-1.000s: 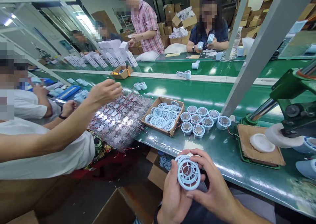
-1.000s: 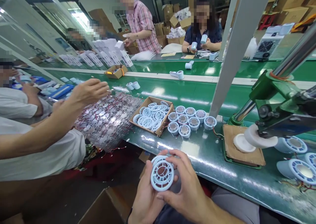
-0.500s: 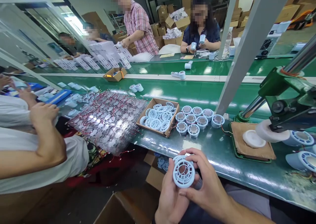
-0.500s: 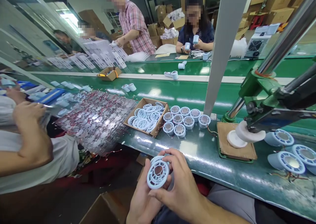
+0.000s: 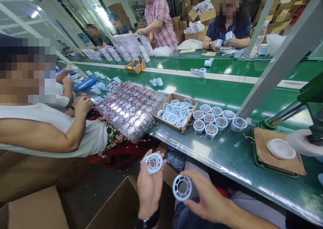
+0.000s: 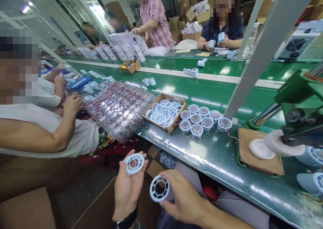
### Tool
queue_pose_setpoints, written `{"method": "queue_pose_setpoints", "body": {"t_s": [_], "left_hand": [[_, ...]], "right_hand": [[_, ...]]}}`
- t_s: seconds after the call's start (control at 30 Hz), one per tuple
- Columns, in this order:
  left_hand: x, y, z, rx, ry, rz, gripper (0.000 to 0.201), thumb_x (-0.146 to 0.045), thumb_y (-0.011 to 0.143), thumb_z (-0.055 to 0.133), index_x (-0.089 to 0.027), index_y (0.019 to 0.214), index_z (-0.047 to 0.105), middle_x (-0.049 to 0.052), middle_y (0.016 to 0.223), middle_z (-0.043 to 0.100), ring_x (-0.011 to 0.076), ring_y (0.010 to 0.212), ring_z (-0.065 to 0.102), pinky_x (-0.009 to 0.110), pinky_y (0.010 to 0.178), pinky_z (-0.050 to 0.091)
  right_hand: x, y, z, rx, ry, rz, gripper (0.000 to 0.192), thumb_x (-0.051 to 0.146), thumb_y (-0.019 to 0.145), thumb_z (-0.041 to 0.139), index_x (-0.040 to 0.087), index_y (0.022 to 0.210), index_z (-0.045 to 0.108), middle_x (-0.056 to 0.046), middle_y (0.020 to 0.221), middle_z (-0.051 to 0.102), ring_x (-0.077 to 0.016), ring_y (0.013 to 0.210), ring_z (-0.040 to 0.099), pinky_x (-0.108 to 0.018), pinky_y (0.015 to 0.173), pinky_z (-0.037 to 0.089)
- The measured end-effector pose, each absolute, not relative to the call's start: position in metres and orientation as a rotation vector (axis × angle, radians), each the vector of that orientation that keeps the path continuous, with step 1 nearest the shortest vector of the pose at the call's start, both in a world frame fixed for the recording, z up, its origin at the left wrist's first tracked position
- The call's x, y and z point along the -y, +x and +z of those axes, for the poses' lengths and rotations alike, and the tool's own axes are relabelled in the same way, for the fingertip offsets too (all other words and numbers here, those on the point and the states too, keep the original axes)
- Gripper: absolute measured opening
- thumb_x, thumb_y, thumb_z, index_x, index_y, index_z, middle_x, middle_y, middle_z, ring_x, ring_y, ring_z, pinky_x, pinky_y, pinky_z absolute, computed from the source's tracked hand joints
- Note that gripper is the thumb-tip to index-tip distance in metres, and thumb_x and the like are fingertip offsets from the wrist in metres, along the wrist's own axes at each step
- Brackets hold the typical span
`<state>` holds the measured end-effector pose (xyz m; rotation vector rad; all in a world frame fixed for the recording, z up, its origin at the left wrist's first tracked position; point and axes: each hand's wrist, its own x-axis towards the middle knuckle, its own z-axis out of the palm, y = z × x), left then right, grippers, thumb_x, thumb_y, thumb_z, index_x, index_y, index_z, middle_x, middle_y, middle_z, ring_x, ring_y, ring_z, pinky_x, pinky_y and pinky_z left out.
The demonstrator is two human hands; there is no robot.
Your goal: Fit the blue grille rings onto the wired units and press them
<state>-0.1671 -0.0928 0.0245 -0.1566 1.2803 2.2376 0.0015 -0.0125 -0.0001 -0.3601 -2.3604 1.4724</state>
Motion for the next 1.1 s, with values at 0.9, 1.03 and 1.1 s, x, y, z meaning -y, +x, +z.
{"method": "queue_pose_setpoints", "body": {"t_s": [0.9,1.03,1.1], "left_hand": [[0.066,-0.087,0.037,-0.818,-0.004,1.756,0.031,-0.037,0.078,0.082,-0.02,0.103,0.075,0.005,0.094,0.073,0.0171,0.083,0.066,0.036,0.088,0.055],[0.064,-0.085,0.031,-0.851,-0.031,1.755,0.032,-0.04,0.081,0.079,-0.02,0.106,0.074,0.007,0.096,0.073,0.0187,0.084,0.067,0.037,0.088,0.054],[0.061,-0.087,0.032,-0.85,-0.082,1.741,0.037,-0.041,0.079,0.08,-0.018,0.108,0.074,0.009,0.102,0.074,0.021,0.09,0.069,0.036,0.089,0.054]], "right_hand": [[-0.019,0.017,0.032,2.12,-0.461,0.996,0.017,0.033,0.095,0.062,0.021,0.104,0.068,-0.008,0.1,0.072,-0.0216,0.099,0.066,-0.035,0.089,0.057],[-0.02,0.026,0.04,2.218,-0.518,1.08,0.015,0.026,0.091,0.065,0.022,0.105,0.071,-0.009,0.108,0.069,-0.021,0.103,0.063,-0.031,0.085,0.058],[-0.021,0.029,0.044,2.313,-0.502,1.065,0.029,0.022,0.09,0.064,0.022,0.119,0.066,-0.011,0.12,0.065,-0.0225,0.112,0.06,-0.033,0.092,0.057]]}}
